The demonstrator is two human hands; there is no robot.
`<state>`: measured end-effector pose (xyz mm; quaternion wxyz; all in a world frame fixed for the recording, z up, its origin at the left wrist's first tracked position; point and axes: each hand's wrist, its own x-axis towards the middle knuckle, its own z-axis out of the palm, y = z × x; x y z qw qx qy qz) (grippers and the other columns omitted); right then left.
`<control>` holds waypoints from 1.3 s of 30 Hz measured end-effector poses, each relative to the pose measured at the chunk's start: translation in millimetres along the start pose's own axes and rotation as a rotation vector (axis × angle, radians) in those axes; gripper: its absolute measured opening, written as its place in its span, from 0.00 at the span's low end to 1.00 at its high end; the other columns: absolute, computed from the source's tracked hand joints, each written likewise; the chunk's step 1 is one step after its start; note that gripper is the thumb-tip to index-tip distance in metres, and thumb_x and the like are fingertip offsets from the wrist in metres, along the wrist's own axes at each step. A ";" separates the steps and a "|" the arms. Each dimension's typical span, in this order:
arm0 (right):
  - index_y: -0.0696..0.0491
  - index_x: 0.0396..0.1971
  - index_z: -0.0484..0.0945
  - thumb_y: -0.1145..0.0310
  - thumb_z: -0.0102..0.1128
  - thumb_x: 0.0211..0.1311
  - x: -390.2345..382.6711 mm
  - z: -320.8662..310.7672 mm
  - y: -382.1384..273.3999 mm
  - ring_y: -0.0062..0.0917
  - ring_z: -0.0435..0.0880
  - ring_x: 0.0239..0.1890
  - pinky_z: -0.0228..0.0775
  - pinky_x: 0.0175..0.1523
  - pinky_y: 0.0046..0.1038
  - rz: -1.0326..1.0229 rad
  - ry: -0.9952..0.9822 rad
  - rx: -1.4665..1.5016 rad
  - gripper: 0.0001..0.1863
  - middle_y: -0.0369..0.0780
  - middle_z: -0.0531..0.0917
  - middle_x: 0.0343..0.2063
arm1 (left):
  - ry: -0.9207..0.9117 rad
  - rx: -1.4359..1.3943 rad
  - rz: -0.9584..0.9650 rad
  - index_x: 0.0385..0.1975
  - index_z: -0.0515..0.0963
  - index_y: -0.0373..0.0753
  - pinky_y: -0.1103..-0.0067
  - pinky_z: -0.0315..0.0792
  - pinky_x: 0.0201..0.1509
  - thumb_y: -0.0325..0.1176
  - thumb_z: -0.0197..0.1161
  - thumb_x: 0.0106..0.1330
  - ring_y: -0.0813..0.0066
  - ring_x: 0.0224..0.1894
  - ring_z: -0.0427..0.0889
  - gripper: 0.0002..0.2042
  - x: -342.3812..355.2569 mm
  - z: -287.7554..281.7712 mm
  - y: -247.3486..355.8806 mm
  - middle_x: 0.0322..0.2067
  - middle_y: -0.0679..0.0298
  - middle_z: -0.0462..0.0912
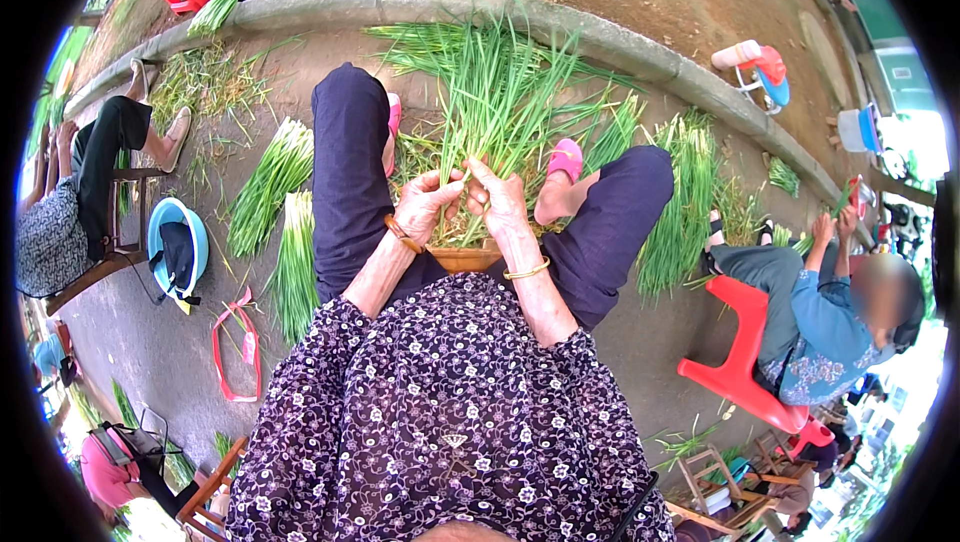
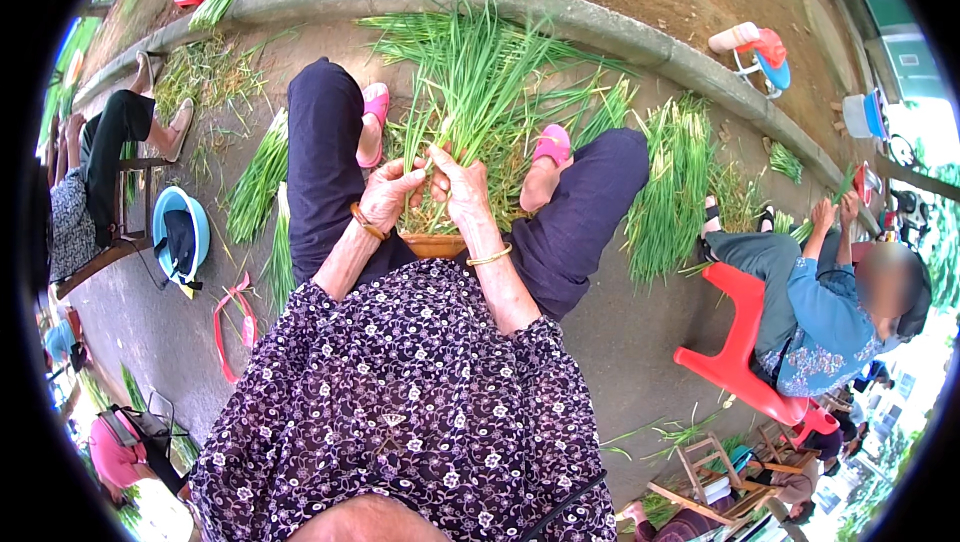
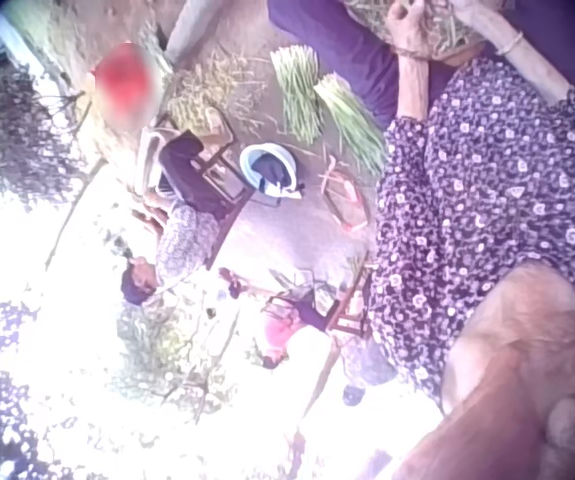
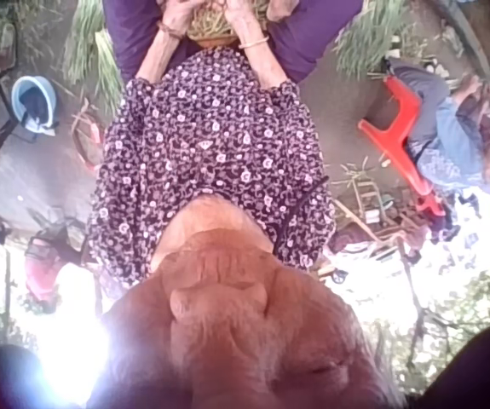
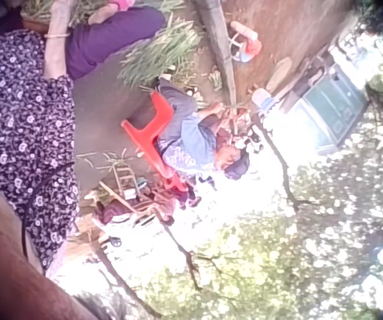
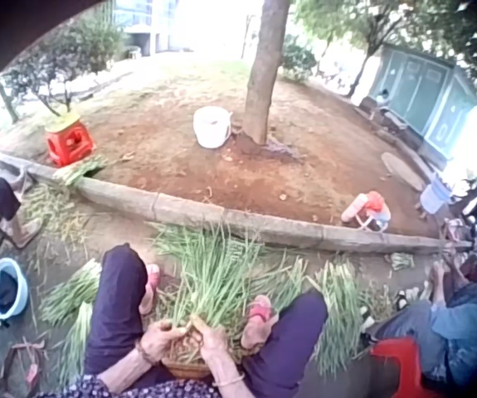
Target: The person strips and sorts a bundle of long green stalks by hand while seated outdoors.
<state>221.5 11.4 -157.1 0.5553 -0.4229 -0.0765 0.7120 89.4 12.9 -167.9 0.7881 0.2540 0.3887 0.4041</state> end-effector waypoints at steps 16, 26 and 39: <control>0.55 0.28 0.70 0.57 0.49 0.56 7.2 -15.1 -4.5 0.12 0.56 0.08 0.49 0.12 0.16 -0.101 0.021 0.249 0.15 0.36 0.74 0.23 | -0.044 -0.211 -0.083 0.33 0.72 0.38 0.87 0.63 0.19 0.28 0.56 0.55 0.81 0.21 0.70 0.06 -2.1 1.9 4.2 0.26 0.64 0.75; 0.55 0.30 0.69 0.63 0.49 0.56 12.2 -24.0 -1.7 0.13 0.59 0.10 0.53 0.14 0.16 -0.063 0.004 0.298 0.10 0.37 0.75 0.31 | -0.027 -0.262 -0.045 0.32 0.72 0.38 0.87 0.63 0.20 0.26 0.56 0.55 0.80 0.23 0.70 0.06 -0.9 1.3 4.5 0.28 0.64 0.75; 0.57 0.35 0.71 0.66 0.51 0.55 7.3 -16.5 -0.3 0.13 0.68 0.18 0.59 0.15 0.14 0.060 -0.115 0.143 0.12 0.35 0.75 0.24 | -0.033 -0.200 -0.143 0.32 0.73 0.38 0.87 0.64 0.20 0.28 0.55 0.56 0.81 0.23 0.72 0.05 0.4 2.0 -1.2 0.25 0.66 0.74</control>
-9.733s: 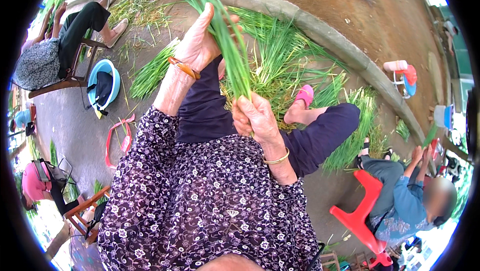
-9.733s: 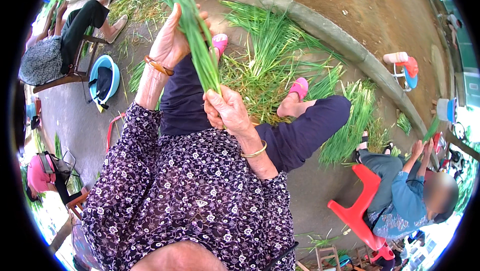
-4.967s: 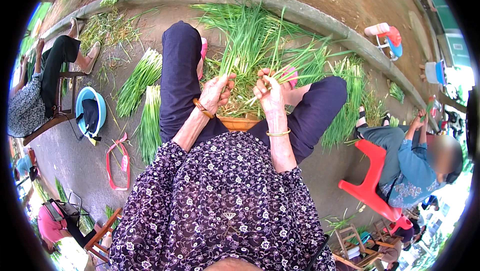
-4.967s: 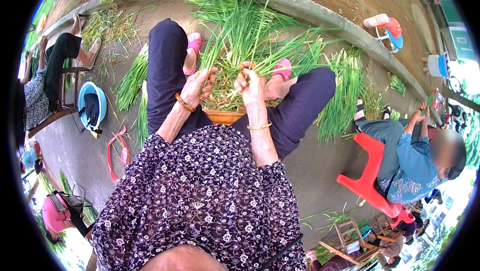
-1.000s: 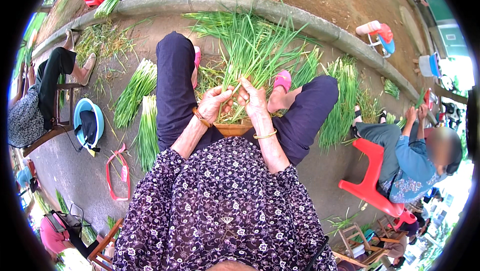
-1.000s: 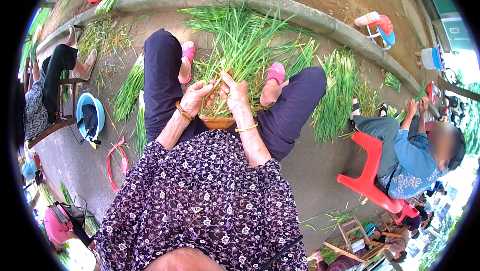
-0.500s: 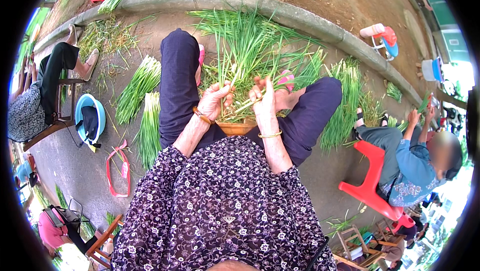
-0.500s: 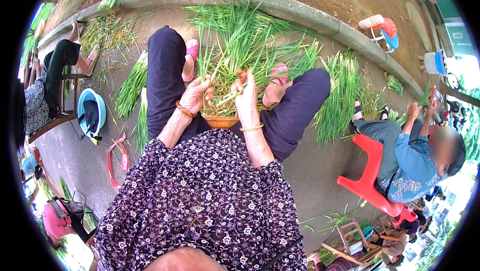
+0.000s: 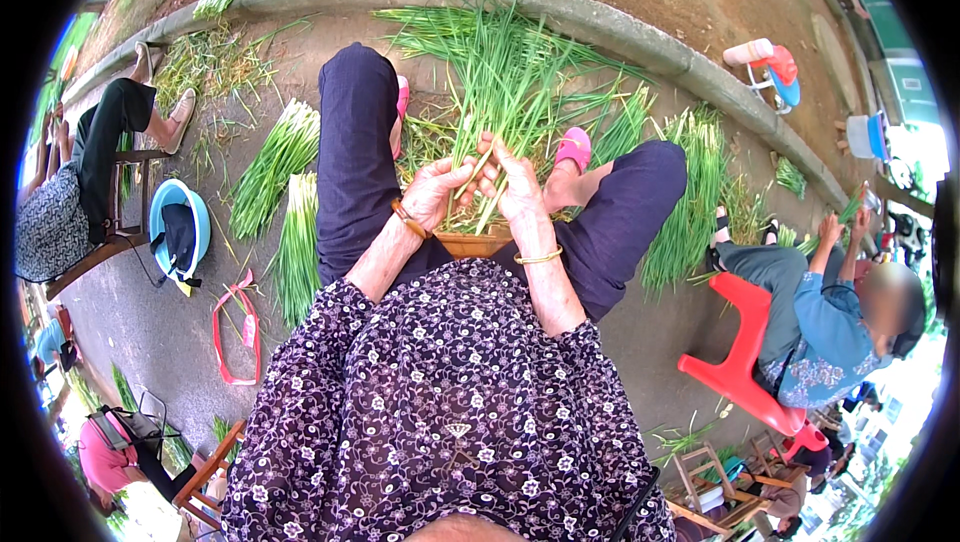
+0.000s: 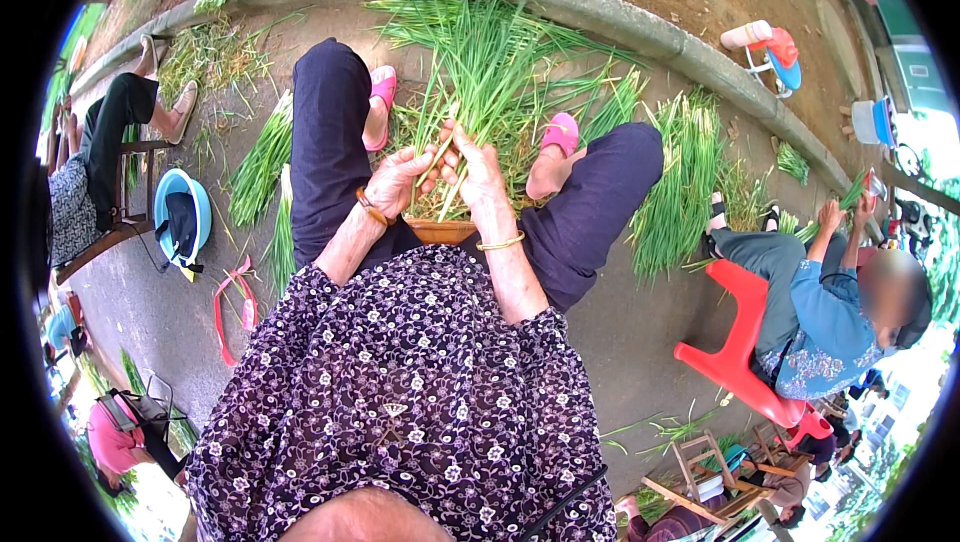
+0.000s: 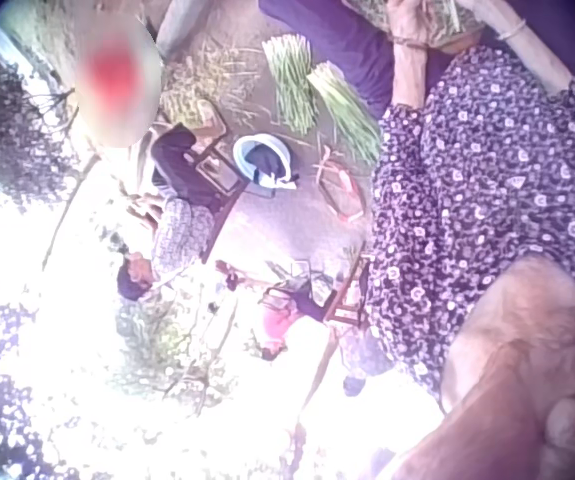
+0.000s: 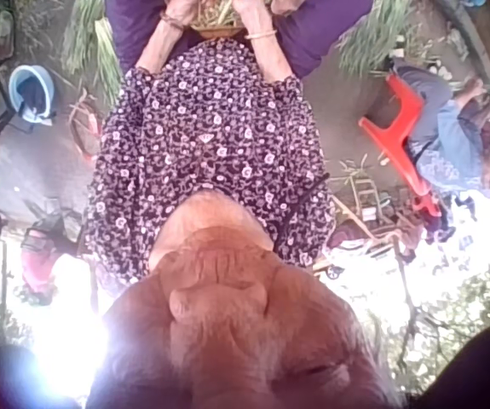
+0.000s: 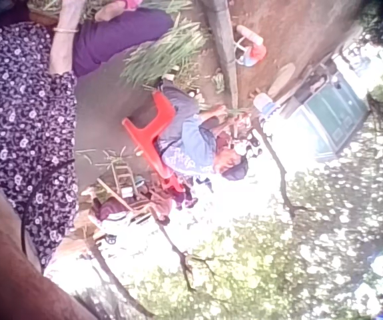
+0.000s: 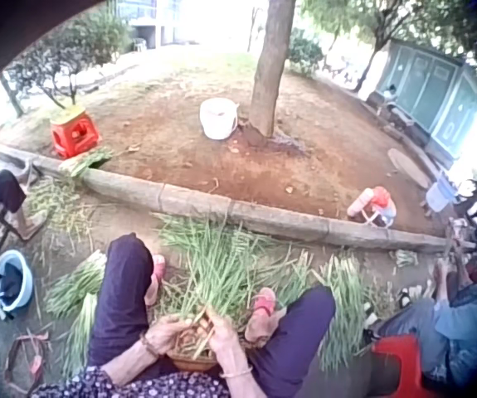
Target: The person strips and sorts a bundle of long green stalks by hand while seated outdoors.
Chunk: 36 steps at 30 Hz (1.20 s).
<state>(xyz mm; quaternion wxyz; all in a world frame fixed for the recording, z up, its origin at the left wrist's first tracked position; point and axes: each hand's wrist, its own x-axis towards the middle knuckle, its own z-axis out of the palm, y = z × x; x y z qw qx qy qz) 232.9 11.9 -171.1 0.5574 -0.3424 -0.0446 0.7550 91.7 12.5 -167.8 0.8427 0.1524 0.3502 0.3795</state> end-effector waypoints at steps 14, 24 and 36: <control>0.58 0.25 0.69 0.69 0.53 0.53 -3.2 6.9 -0.7 0.12 0.59 0.09 0.51 0.11 0.15 -0.004 0.067 -0.117 0.07 0.32 0.68 0.12 | -0.080 -0.120 -0.019 0.42 0.69 0.39 0.80 0.65 0.38 0.42 0.52 0.58 0.76 0.35 0.69 0.16 11.3 -21.5 1.0 0.37 0.67 0.72; 0.56 0.34 0.71 0.72 0.58 0.49 -14.5 21.3 7.5 0.10 0.59 0.09 0.49 0.10 0.12 0.066 0.073 -0.303 0.11 0.29 0.68 0.15 | -0.030 0.197 0.020 0.44 0.70 0.40 0.80 0.60 0.39 0.41 0.51 0.59 0.83 0.38 0.68 0.16 6.1 -9.3 4.6 0.36 0.70 0.73; 0.56 0.33 0.70 0.75 0.55 0.50 -10.9 13.9 6.4 0.10 0.62 0.11 0.52 0.10 0.12 0.128 -0.021 -0.171 0.09 0.32 0.74 0.19 | 0.037 0.179 0.041 0.41 0.71 0.40 0.83 0.63 0.33 0.38 0.51 0.59 0.85 0.31 0.69 0.13 6.9 -10.2 10.2 0.28 0.72 0.74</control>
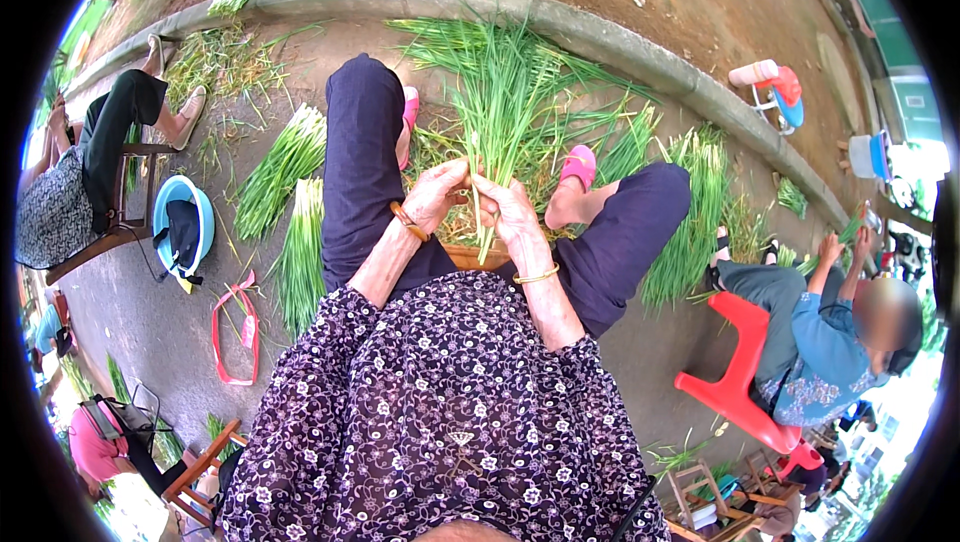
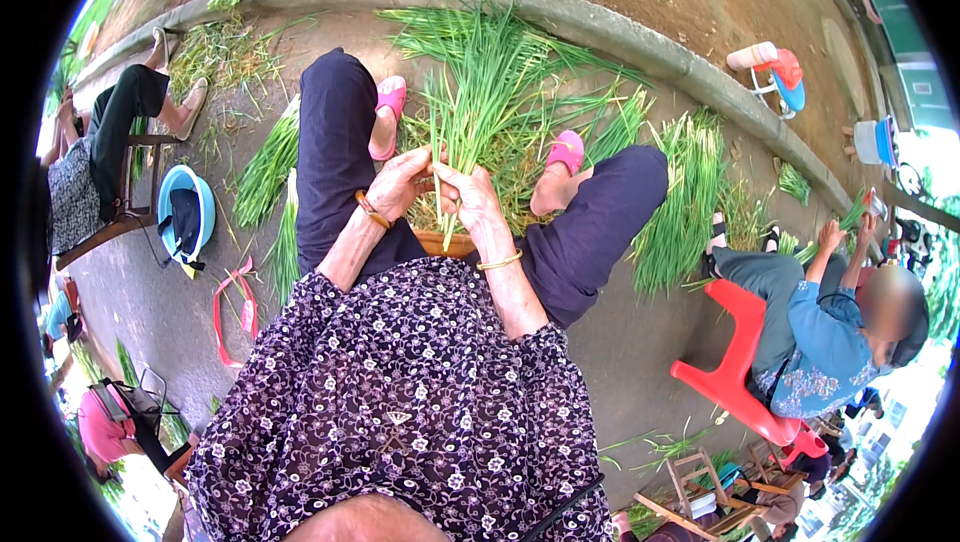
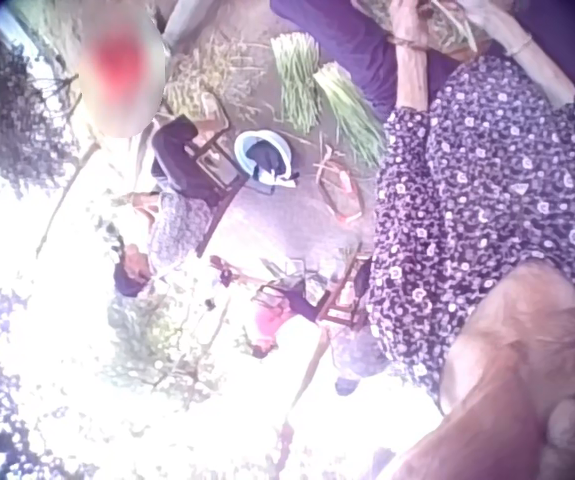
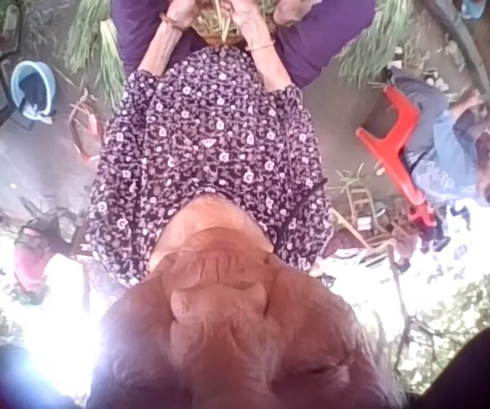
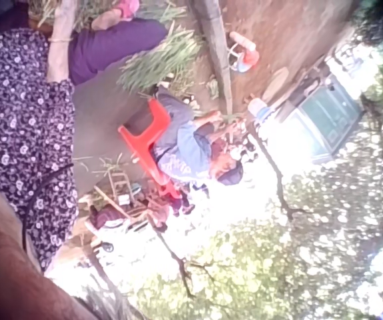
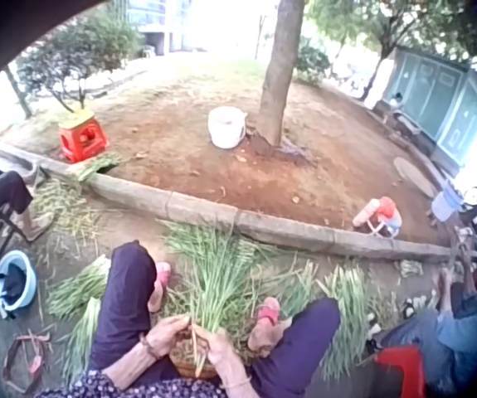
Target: The person strips and sorts a bundle of long green stalks by hand while seated outdoors.
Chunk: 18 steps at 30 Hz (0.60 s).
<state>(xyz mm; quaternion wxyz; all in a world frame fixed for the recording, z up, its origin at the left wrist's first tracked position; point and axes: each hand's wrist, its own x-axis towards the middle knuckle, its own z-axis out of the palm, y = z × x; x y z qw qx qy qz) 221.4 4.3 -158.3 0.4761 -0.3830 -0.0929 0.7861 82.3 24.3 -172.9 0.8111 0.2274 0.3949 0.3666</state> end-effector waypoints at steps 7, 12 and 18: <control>0.54 0.28 0.69 0.77 0.57 0.47 3.3 -4.0 -2.8 0.11 0.62 0.09 0.52 0.10 0.14 -0.093 0.100 0.060 0.08 0.32 0.70 0.15 | 0.165 0.324 -0.009 0.27 0.73 0.34 0.90 0.59 0.15 0.38 0.59 0.53 0.87 0.15 0.67 0.12 -4.0 -2.1 5.3 0.18 0.67 0.73; 0.55 0.27 0.69 0.77 0.56 0.48 7.7 -7.6 -2.4 0.13 0.62 0.09 0.53 0.10 0.15 -0.107 0.132 0.106 0.07 0.32 0.69 0.13 | -0.006 0.380 -0.018 0.24 0.74 0.34 0.91 0.56 0.12 0.35 0.60 0.52 0.89 0.11 0.65 0.09 -18.9 8.9 3.4 0.16 0.68 0.74; 0.57 0.30 0.70 0.70 0.54 0.53 11.7 -19.5 -0.3 0.15 0.66 0.14 0.58 0.14 0.17 -0.109 0.044 0.160 0.07 0.34 0.72 0.19 | -0.021 0.293 0.008 0.27 0.75 0.34 0.92 0.58 0.13 0.32 0.60 0.52 0.89 0.11 0.66 0.08 -16.2 8.6 4.9 0.18 0.68 0.76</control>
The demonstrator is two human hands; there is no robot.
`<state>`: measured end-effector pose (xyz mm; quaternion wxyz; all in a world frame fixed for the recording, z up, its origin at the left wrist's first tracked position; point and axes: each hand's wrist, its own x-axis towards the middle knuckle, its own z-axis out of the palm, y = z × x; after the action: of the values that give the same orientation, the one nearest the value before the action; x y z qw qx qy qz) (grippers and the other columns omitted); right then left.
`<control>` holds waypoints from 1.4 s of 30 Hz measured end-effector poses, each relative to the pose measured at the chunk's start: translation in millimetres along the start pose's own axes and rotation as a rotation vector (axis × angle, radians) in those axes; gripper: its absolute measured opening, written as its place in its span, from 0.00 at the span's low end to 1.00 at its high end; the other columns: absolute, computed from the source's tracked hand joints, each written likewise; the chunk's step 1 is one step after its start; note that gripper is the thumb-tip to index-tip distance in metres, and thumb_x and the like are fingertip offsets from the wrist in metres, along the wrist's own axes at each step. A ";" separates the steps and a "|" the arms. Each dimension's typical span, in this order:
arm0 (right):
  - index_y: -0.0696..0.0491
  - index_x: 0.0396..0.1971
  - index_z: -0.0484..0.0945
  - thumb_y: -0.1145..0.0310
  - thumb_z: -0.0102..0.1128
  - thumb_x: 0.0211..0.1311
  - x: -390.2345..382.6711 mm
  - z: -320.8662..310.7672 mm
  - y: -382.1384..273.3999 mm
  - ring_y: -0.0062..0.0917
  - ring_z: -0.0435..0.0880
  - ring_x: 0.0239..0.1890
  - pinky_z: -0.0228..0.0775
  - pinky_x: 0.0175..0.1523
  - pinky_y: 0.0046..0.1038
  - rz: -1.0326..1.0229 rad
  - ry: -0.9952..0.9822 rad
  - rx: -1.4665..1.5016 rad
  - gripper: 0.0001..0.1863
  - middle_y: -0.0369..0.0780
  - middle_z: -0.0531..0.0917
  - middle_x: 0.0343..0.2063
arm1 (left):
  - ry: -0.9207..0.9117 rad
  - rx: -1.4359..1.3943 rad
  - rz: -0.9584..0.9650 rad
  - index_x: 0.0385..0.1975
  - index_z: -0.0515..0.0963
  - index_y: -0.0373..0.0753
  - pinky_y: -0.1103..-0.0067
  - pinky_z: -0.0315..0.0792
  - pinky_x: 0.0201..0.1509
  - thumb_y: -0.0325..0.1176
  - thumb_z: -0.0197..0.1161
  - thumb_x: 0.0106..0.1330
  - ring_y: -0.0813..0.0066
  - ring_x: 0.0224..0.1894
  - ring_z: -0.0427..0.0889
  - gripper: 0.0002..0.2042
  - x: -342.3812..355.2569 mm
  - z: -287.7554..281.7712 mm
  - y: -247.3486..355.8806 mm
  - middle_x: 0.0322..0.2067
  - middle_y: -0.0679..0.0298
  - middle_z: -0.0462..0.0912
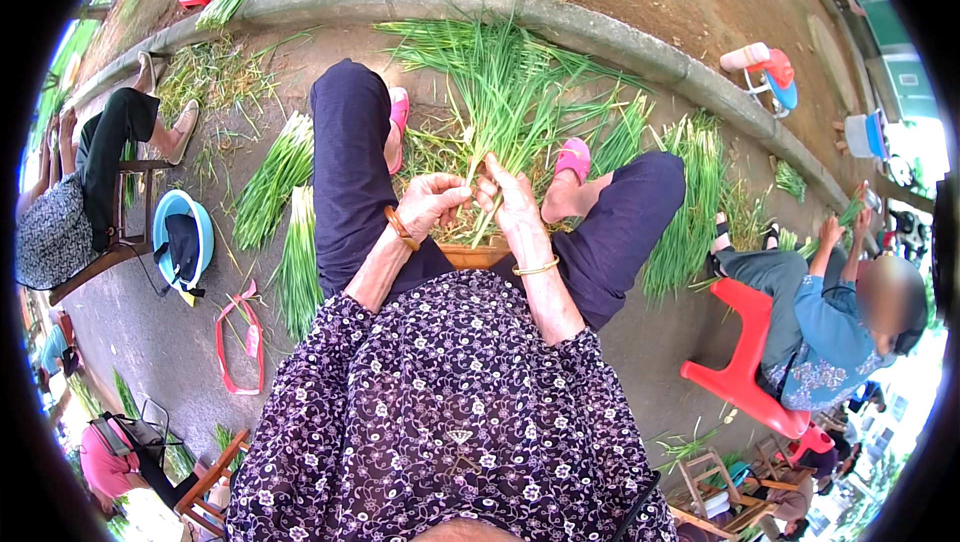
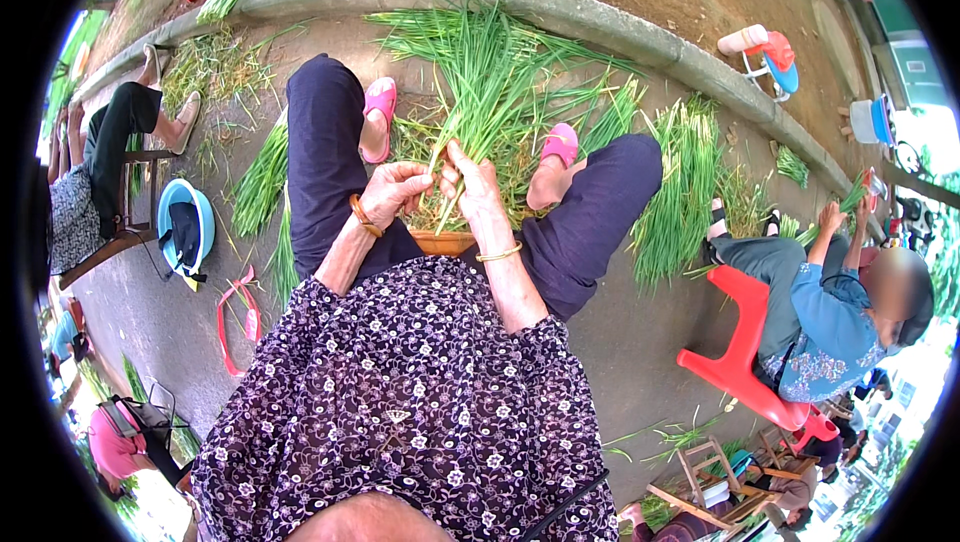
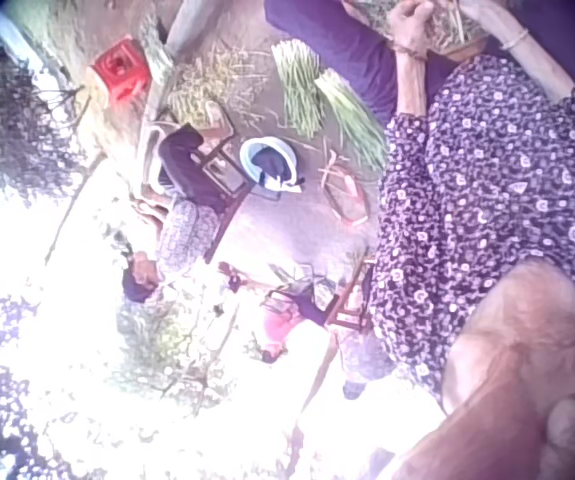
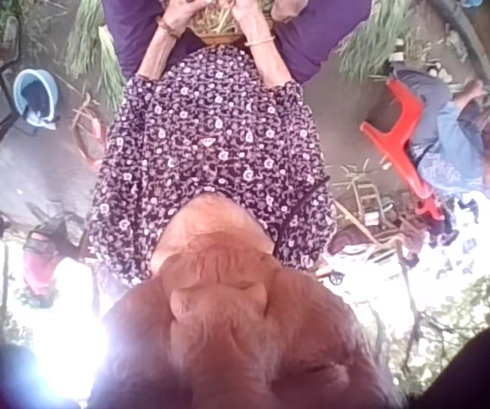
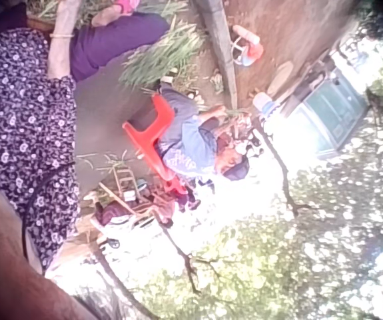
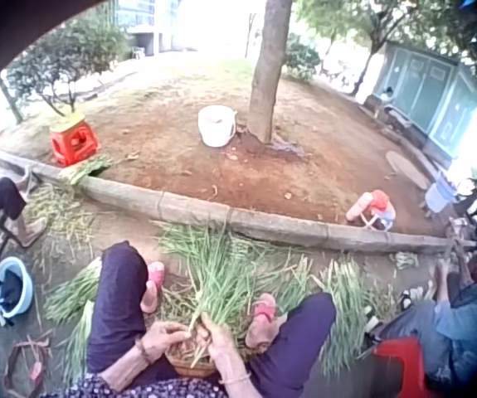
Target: The person strips and sorts a bundle of long green stalks by hand while seated outdoors.
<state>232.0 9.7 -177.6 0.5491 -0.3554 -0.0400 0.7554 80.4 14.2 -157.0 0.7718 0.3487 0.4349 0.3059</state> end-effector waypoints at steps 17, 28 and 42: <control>0.57 0.36 0.70 0.64 0.52 0.54 5.1 1.6 9.3 0.24 0.76 0.28 0.72 0.31 0.23 -0.040 -0.023 0.019 0.13 0.42 0.77 0.30 | -0.055 0.124 0.033 0.30 0.74 0.34 0.91 0.67 0.21 0.29 0.60 0.51 0.87 0.22 0.72 0.08 2.5 3.1 -6.2 0.25 0.69 0.75; 0.59 0.39 0.67 0.52 0.44 0.56 8.4 3.9 9.0 0.27 0.76 0.27 0.71 0.32 0.26 -0.033 -0.016 -0.006 0.23 0.45 0.77 0.31 | -0.031 0.207 0.041 0.36 0.73 0.30 0.88 0.67 0.30 0.25 0.57 0.52 0.86 0.26 0.72 0.11 1.4 -1.2 -11.8 0.26 0.67 0.77; 0.56 0.38 0.67 0.53 0.45 0.56 6.7 3.9 1.7 0.26 0.76 0.23 0.72 0.25 0.25 -0.097 0.031 -0.087 0.20 0.43 0.77 0.27 | -0.156 -0.016 -0.115 0.42 0.69 0.29 0.90 0.68 0.33 0.29 0.52 0.57 0.84 0.28 0.73 0.14 -9.3 3.1 -5.2 0.30 0.62 0.77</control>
<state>227.4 16.1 -178.8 0.5694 -0.3882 -0.0815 0.7200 80.0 3.2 -155.7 0.8223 0.3398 0.3904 0.2364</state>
